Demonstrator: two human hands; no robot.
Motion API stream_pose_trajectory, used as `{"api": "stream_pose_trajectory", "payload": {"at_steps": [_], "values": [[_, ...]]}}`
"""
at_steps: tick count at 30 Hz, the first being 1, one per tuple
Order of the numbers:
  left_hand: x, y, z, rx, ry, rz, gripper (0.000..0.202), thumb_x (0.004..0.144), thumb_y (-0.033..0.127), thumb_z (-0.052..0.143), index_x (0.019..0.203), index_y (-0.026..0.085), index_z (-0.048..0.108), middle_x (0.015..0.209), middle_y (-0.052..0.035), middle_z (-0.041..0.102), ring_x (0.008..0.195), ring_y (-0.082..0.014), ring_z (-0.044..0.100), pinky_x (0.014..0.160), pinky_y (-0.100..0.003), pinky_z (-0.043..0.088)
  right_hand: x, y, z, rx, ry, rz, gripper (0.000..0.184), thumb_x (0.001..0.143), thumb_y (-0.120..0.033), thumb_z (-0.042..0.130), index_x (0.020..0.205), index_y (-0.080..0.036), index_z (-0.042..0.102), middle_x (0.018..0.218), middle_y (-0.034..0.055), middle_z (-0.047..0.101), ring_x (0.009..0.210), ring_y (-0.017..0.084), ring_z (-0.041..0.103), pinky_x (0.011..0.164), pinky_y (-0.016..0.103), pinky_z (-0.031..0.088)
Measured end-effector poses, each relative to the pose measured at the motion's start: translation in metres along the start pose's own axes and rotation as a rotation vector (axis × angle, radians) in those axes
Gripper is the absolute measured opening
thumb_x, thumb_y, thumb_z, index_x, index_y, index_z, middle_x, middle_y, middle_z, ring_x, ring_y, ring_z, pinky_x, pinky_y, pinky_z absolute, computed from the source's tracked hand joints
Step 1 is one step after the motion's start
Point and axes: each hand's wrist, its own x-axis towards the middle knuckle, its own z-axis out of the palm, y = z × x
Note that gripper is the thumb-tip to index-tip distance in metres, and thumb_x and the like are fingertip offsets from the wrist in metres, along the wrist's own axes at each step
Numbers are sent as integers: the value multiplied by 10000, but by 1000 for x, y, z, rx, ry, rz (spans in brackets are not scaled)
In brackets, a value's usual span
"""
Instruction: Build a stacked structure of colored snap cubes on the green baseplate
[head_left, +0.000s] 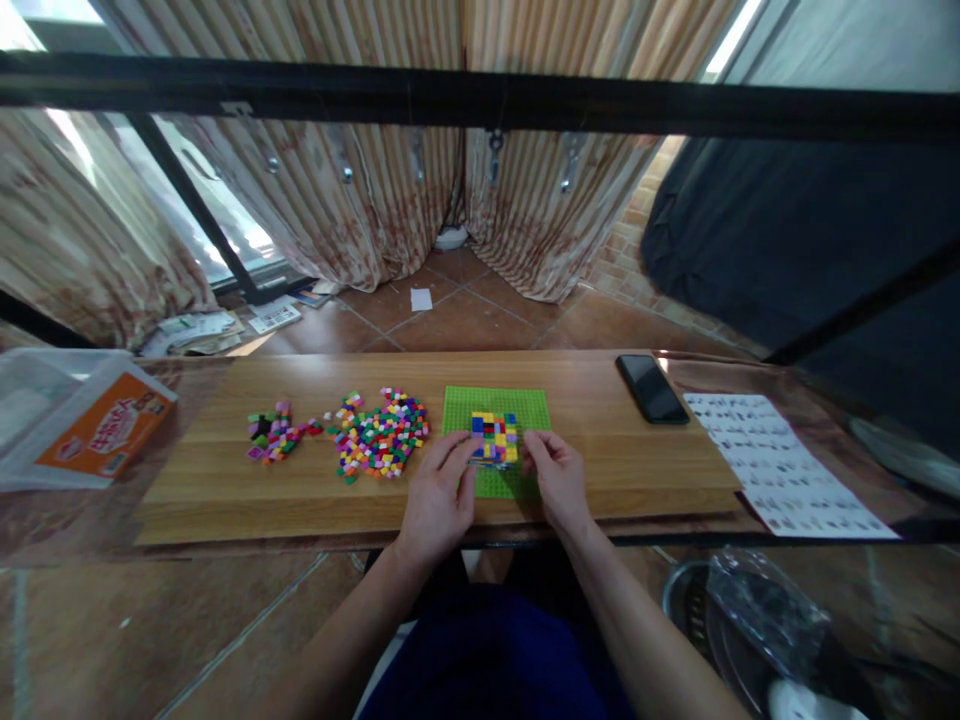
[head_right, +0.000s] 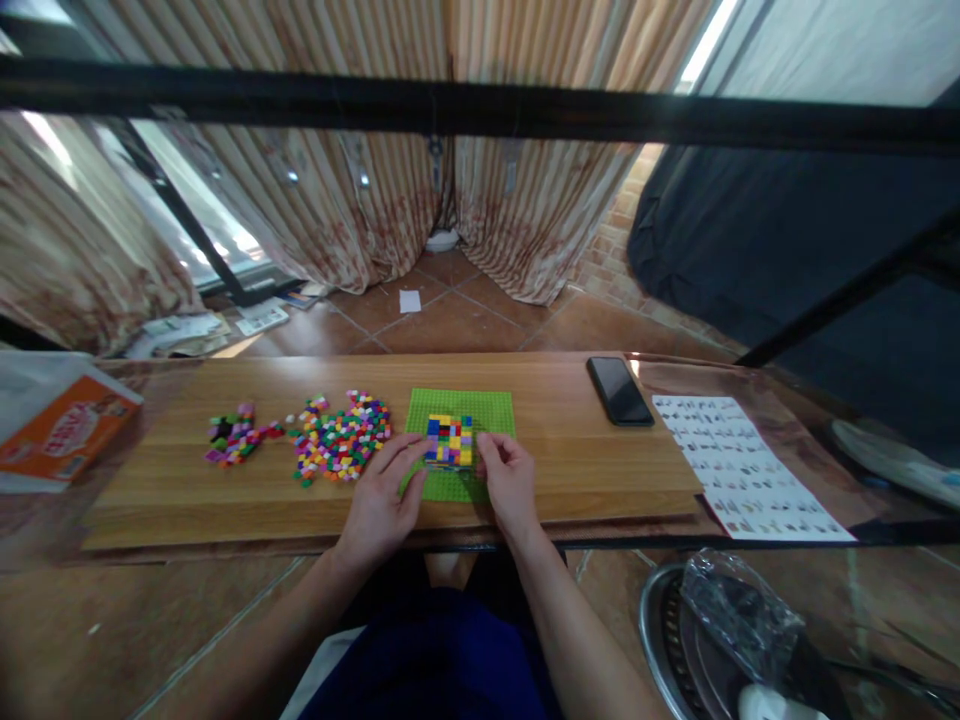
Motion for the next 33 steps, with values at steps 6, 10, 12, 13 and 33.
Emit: {"api": "stream_pose_trajectory", "payload": {"at_steps": [6, 10, 12, 13, 33], "values": [[2, -53, -41, 176, 215, -205, 262, 880, 202, 496, 1107, 165, 624, 1128, -111, 650, 1096, -220, 594, 979, -399, 492, 8, 8, -42, -237, 202, -142, 411, 729, -567, 648, 687, -160, 617, 544, -13, 530, 502, 117, 451, 499, 248, 361], [17, -99, -73, 362, 271, -394, 300, 846, 198, 485, 1103, 150, 632, 1086, -118, 675, 1040, -250, 613, 933, -413, 493, 11, 13, -66, -467, 235, -180, 464, 756, -615, 592, 730, -154, 646, 560, 12, 565, 529, 146, 491, 529, 268, 376], [27, -118, -83, 430, 246, -494, 319, 837, 211, 486, 1101, 114, 637, 1089, -144, 678, 1035, -265, 613, 927, -407, 484, 11, 17, -72, -550, 232, -195, 480, 773, -624, 567, 759, -153, 661, 602, 33, 604, 560, 165, 523, 554, 279, 390], [32, -125, -86, 460, 203, -516, 324, 831, 215, 490, 1099, 114, 641, 1091, -142, 682, 1039, -267, 612, 935, -404, 472, 11, 18, -72, -586, 225, -209, 486, 782, -626, 555, 771, -153, 667, 625, 43, 620, 582, 177, 540, 571, 286, 398], [57, -115, -82, 373, 144, -417, 301, 814, 259, 542, 1082, 165, 642, 1072, -118, 654, 955, -247, 637, 886, -408, 486, 11, 16, -65, -630, 191, -242, 419, 804, -557, 556, 777, -157, 678, 693, 59, 656, 668, 205, 583, 633, 294, 427]]}}
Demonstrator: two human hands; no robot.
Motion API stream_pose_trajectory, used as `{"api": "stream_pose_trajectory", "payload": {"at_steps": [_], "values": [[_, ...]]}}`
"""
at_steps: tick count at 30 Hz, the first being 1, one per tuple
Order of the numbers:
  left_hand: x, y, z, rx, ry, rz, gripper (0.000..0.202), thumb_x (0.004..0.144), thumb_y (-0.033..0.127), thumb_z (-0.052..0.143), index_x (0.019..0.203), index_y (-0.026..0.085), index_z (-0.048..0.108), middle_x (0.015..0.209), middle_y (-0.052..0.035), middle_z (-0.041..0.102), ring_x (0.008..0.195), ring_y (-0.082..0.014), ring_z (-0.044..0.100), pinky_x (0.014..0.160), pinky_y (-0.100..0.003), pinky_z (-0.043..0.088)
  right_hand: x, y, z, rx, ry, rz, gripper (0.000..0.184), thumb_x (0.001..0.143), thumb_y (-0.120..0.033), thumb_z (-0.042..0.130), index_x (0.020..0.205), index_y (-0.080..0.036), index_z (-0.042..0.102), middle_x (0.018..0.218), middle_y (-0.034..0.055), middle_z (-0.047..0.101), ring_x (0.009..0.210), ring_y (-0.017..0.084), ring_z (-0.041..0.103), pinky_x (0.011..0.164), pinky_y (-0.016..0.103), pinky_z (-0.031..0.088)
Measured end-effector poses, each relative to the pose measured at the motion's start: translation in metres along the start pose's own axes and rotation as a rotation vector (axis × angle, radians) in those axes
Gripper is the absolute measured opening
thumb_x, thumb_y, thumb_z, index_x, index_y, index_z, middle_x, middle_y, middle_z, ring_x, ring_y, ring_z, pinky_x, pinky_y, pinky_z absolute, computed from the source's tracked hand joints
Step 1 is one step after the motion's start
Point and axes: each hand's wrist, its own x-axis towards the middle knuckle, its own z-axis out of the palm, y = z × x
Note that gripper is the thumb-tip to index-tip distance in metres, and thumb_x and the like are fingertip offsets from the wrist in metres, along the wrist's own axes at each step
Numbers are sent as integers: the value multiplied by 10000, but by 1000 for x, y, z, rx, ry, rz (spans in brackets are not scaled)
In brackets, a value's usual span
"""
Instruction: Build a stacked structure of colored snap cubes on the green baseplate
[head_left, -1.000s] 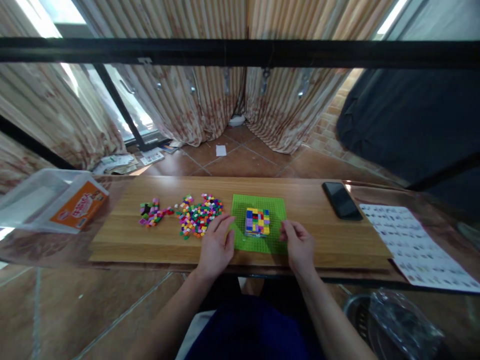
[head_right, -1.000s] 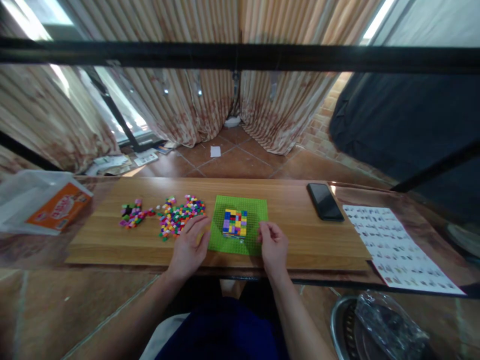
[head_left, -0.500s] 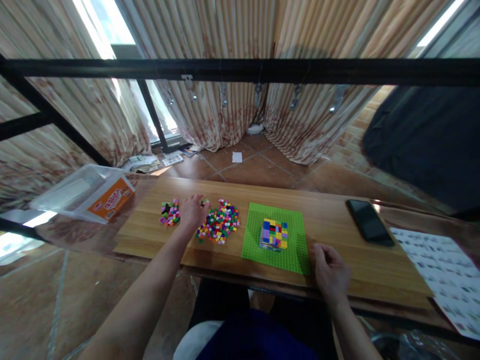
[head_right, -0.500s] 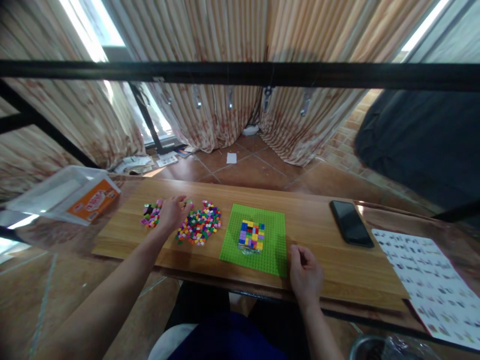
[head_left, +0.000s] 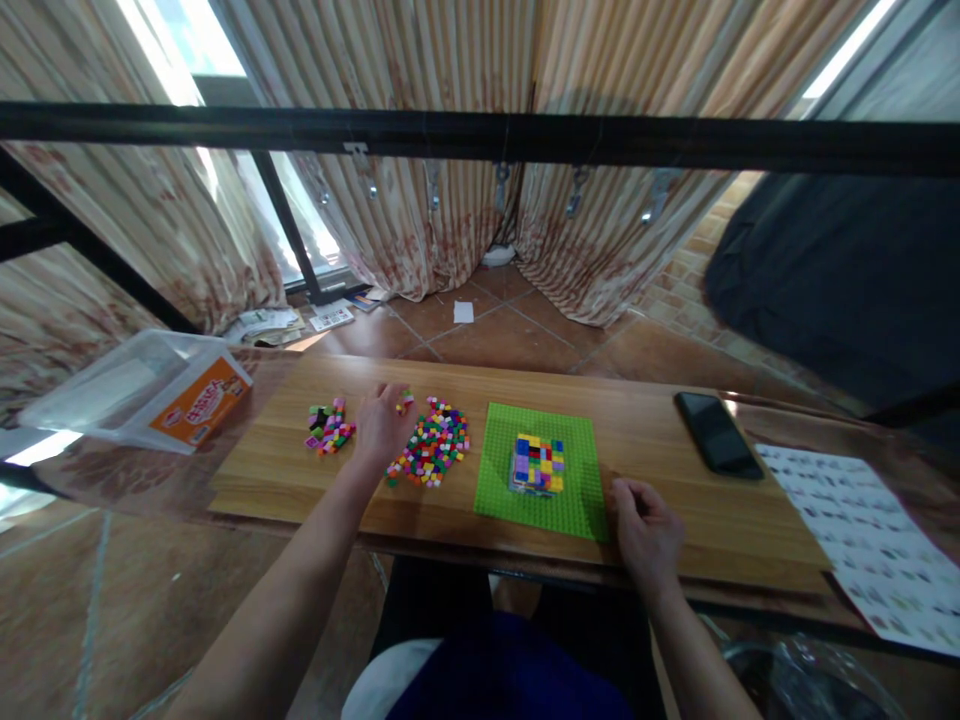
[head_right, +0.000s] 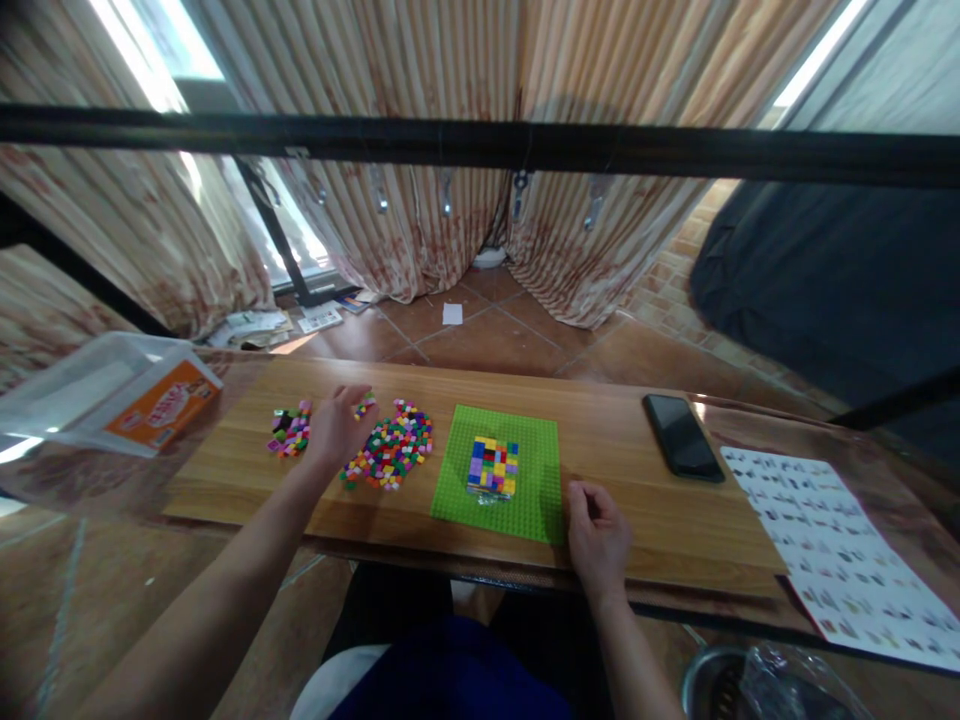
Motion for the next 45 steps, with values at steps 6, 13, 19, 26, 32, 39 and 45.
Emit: {"api": "stream_pose_trajectory", "payload": {"at_steps": [6, 13, 19, 26, 32, 39, 45], "values": [[-91, 31, -6, -755, -118, -161, 323, 784, 288, 615, 1093, 193, 619, 982, -58, 681, 788, -153, 666, 677, -282, 565, -11, -14, -2, 223, 22, 74, 360, 778, -522, 612, 746, -164, 641, 609, 7, 567, 570, 154, 507, 547, 268, 403], [-145, 75, -14, -868, -197, -128, 253, 832, 241, 584, 1075, 196, 640, 1015, -61, 715, 942, -174, 683, 858, -312, 560, -85, -92, 16, 490, -503, 20, 215, 763, -388, 688, 901, -224, 694, 737, 6, 638, 652, 149, 563, 629, 267, 471], [-151, 96, -26, -840, -270, -5, 276, 849, 242, 601, 1124, 234, 627, 1047, -49, 713, 925, -170, 697, 820, -291, 582, -99, -114, 24, 783, -554, 243, 212, 716, -408, 726, 794, -220, 665, 671, -22, 606, 558, 102, 513, 539, 229, 440], [-155, 101, -36, -539, -180, 238, 263, 838, 240, 633, 1101, 244, 646, 1002, -29, 721, 867, -162, 701, 780, -273, 584, -94, -120, 6, 792, -648, 311, 284, 696, -451, 739, 705, -190, 627, 574, -37, 559, 495, 84, 471, 480, 212, 399], [-162, 109, -37, -546, -157, 236, 155, 832, 220, 645, 983, 226, 676, 891, -7, 731, 778, -134, 703, 723, -222, 574, -101, -120, 5, 873, -660, 361, 316, 725, -462, 719, 676, -174, 599, 528, -47, 508, 473, 71, 436, 461, 203, 372], [-161, 96, -26, -687, -121, -5, 221, 789, 264, 683, 1003, 206, 680, 941, -31, 737, 849, -163, 708, 805, -263, 573, -81, -108, -1, 1032, -466, 476, 323, 680, -441, 778, 680, -165, 608, 597, -31, 578, 472, 58, 486, 461, 191, 426], [-133, 61, -16, -709, -50, -246, 305, 711, 339, 718, 964, 174, 681, 902, -53, 735, 824, -180, 699, 823, -306, 560, -53, -78, -9, 904, -347, 455, 343, 593, -401, 839, 752, -157, 657, 693, 14, 682, 557, 101, 608, 507, 213, 525]]}}
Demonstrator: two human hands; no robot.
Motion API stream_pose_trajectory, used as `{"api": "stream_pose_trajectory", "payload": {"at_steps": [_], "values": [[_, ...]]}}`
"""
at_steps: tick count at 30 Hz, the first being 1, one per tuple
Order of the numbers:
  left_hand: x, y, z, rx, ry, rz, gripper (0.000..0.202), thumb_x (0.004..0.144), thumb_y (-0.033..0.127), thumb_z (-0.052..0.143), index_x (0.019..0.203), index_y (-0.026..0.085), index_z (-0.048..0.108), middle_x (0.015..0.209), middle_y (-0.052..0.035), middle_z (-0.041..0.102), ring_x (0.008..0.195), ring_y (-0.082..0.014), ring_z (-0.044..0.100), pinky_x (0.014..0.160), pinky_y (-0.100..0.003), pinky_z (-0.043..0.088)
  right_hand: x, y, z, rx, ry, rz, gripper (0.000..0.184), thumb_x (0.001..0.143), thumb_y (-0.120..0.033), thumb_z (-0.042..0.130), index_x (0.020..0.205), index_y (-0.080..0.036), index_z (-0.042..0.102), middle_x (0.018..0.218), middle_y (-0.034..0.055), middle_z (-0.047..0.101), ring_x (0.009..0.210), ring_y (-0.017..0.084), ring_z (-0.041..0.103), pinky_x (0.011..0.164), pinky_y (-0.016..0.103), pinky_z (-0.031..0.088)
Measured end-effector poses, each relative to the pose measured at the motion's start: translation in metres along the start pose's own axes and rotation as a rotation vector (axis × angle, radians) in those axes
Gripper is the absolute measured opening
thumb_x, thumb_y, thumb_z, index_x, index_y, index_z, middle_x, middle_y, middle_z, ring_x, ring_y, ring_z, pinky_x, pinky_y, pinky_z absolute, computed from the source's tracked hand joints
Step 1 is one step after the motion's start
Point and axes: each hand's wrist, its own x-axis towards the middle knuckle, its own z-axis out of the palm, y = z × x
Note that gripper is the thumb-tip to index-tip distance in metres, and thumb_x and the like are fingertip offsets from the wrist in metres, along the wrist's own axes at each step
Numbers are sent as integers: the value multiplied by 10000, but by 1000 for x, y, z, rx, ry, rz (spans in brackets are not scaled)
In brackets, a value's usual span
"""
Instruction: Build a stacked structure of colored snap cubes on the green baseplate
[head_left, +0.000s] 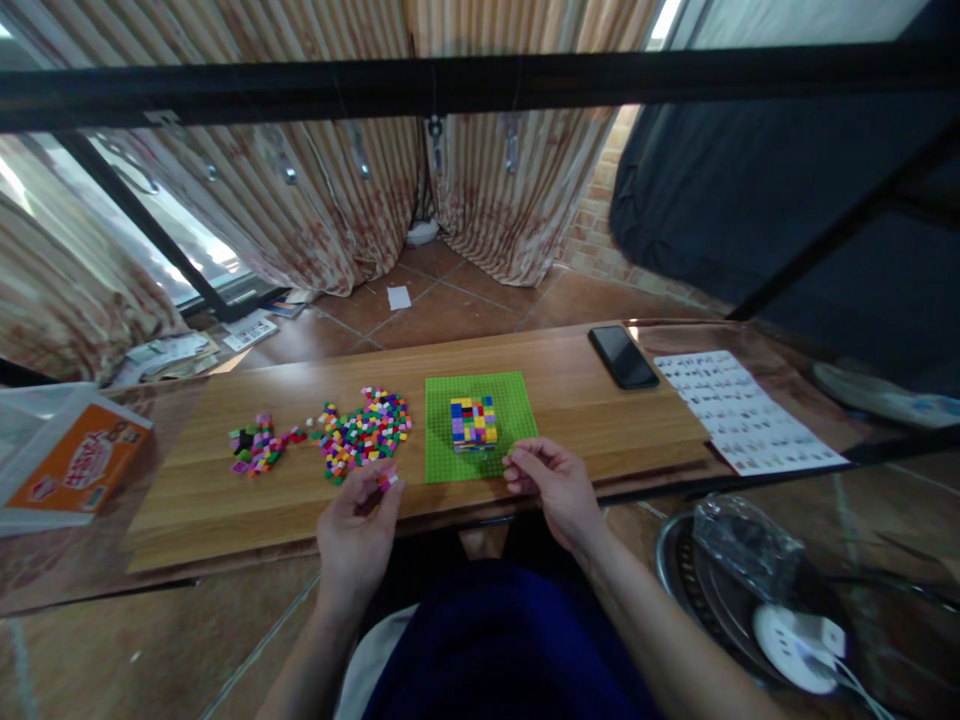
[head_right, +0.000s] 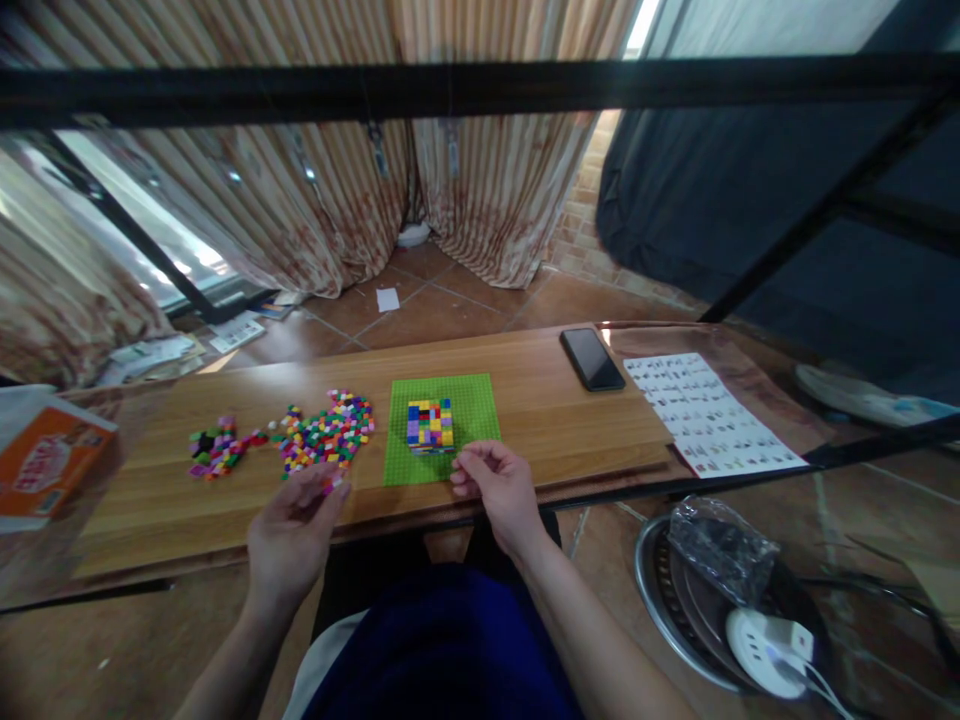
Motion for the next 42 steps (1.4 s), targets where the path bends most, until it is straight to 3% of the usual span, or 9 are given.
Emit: {"api": "stream_pose_trajectory", "payload": {"at_steps": [3, 8, 13, 18, 23, 31, 42], "values": [[16, -9, -6, -38, 84, -84, 329, 669, 340, 731, 941, 164, 676, 894, -54, 731, 844, -191, 693, 858, -338, 547, 13, 4, -7, -21, 41, -60, 358, 607, -398, 828, 820, -161, 666, 645, -6, 668, 526, 96, 597, 483, 207, 519], [29, -19, -14, -61, 109, -181, 340, 647, 340, 724, 930, 159, 674, 887, -46, 728, 882, -202, 689, 894, -364, 533, 30, 5, -3, -69, 30, -121, 329, 657, -420, 791, 815, -167, 652, 616, -20, 655, 458, 76, 548, 410, 183, 470], [29, -33, -19, -41, 123, -220, 364, 634, 347, 729, 935, 151, 677, 884, -51, 724, 882, -209, 686, 890, -369, 532, 39, 5, 4, 20, 27, -27, 338, 607, -410, 827, 760, -160, 658, 599, -20, 649, 457, 60, 534, 411, 161, 462], [28, -40, -22, 8, 103, -194, 362, 658, 363, 718, 950, 153, 684, 891, -57, 726, 874, -204, 686, 872, -354, 532, 44, 5, 3, 122, -2, 113, 336, 543, -332, 873, 757, -152, 687, 628, -6, 670, 513, 65, 585, 505, 162, 525], [29, -44, -22, 18, 89, -191, 372, 663, 375, 718, 958, 153, 683, 877, -56, 724, 847, -201, 685, 843, -344, 537, 46, 4, -1, 134, -28, 162, 359, 501, -285, 894, 780, -155, 709, 646, 4, 683, 530, 69, 589, 514, 165, 528], [29, -45, -20, 11, 87, -164, 351, 676, 355, 711, 960, 151, 680, 893, -59, 727, 870, -202, 689, 867, -348, 538, 48, 6, 2, 34, 51, 78, 355, 505, -400, 867, 734, -161, 736, 625, -11, 650, 512, 58, 504, 468, 180, 424], [28, -46, -18, 22, 66, -144, 310, 693, 349, 696, 940, 163, 674, 902, -58, 727, 866, -198, 688, 839, -329, 544, 49, 14, 15, -99, 199, -76, 363, 495, -411, 828, 750, -173, 727, 612, -5, 645, 512, 93, 480, 472, 231, 379]]}}
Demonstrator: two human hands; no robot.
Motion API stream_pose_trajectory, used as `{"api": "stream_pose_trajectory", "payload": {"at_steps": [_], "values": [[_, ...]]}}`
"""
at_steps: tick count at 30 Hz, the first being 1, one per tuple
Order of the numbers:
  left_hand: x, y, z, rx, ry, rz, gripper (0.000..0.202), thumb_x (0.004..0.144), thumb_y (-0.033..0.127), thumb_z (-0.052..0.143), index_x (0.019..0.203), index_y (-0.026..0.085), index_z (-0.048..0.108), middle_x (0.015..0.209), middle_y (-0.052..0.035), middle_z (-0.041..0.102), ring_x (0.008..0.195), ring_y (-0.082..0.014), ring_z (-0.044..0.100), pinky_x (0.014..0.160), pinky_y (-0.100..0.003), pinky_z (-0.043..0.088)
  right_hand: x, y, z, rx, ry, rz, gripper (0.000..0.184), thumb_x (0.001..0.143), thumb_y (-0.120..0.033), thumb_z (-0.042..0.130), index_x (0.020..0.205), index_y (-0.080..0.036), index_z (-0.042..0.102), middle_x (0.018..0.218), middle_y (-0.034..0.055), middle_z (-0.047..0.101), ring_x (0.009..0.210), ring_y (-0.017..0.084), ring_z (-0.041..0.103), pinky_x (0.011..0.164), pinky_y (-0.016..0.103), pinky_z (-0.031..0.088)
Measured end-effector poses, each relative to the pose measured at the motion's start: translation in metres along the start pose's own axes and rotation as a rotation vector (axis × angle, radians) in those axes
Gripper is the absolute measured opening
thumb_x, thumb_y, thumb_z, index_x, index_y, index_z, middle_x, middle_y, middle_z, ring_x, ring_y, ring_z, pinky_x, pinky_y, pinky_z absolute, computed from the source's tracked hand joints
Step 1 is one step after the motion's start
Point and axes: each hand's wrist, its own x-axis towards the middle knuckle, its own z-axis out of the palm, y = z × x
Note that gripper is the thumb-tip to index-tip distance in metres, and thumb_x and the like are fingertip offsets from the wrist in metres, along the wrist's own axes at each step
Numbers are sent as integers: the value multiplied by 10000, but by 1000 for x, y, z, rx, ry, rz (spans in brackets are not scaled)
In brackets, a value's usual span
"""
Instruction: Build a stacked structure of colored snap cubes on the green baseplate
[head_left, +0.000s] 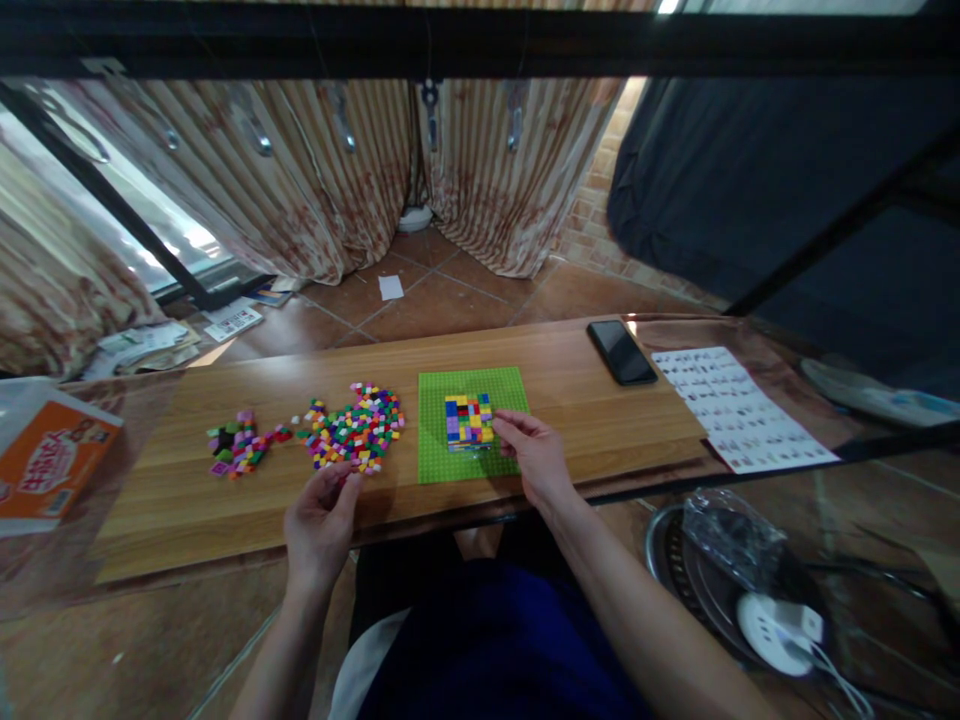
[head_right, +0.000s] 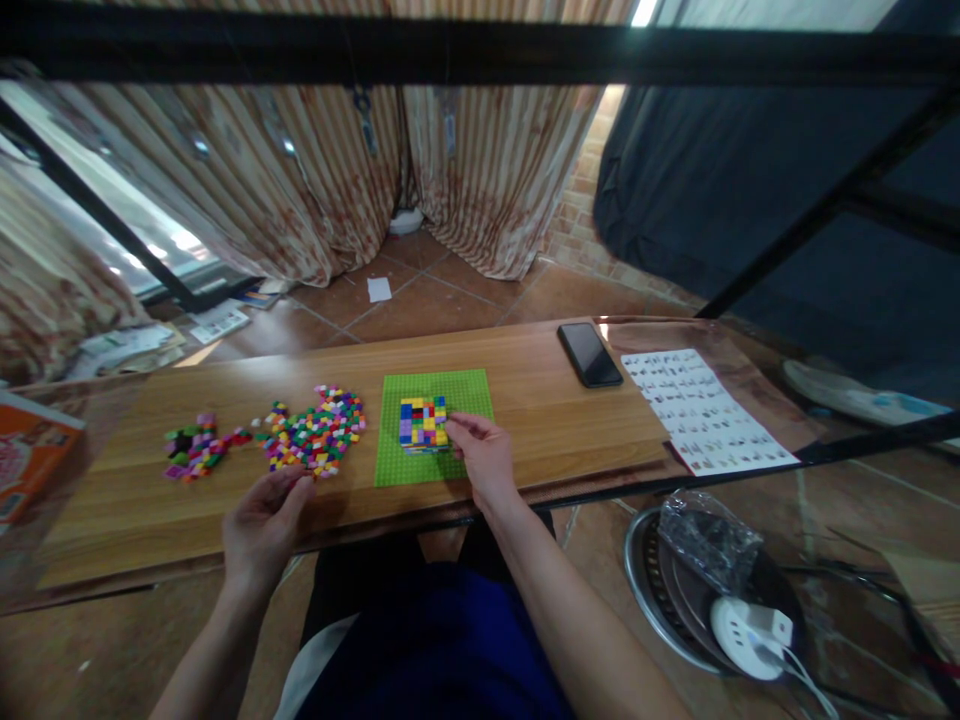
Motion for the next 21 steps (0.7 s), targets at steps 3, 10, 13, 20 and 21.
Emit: {"api": "stream_pose_trajectory", "payload": {"at_steps": [3, 10, 13, 20, 21], "values": [[0, -1, 0, 10, 10, -7, 307, 686, 349, 700, 929, 162, 678, 897, -55, 725, 858, -193, 685, 840, -323, 542, 0, -1, 0, -35, 4, -47, 318, 519, -411, 808, 695, -174, 690, 538, -30, 580, 484, 85, 440, 445, 220, 337], [2, -6, 0, -20, -2, -13, 305, 692, 349, 701, 934, 164, 679, 902, -51, 724, 861, -187, 683, 848, -320, 536, -1, 5, 4, -56, 12, -142, 245, 601, -396, 757, 666, -175, 673, 544, -33, 573, 503, 89, 437, 479, 227, 331], [2, -8, 0, -14, 2, -23, 318, 684, 352, 704, 936, 159, 679, 898, -54, 724, 852, -190, 682, 844, -326, 536, 1, 10, 4, -108, 10, -188, 230, 648, -399, 731, 691, -178, 682, 592, -19, 611, 535, 105, 478, 511, 237, 369], [5, -15, -1, 4, -12, -15, 337, 697, 382, 706, 951, 161, 682, 905, -53, 724, 853, -185, 680, 842, -314, 526, 4, 18, 0, -305, 13, -305, 235, 735, -421, 673, 698, -189, 679, 675, 12, 666, 644, 146, 569, 632, 273, 443], [5, -16, -2, 12, -13, -6, 338, 701, 388, 704, 952, 161, 683, 901, -52, 724, 848, -183, 680, 839, -312, 526, 4, 18, 0, -328, 20, -315, 240, 738, -426, 671, 697, -190, 679, 672, 12, 664, 638, 146, 566, 631, 274, 441]]}}
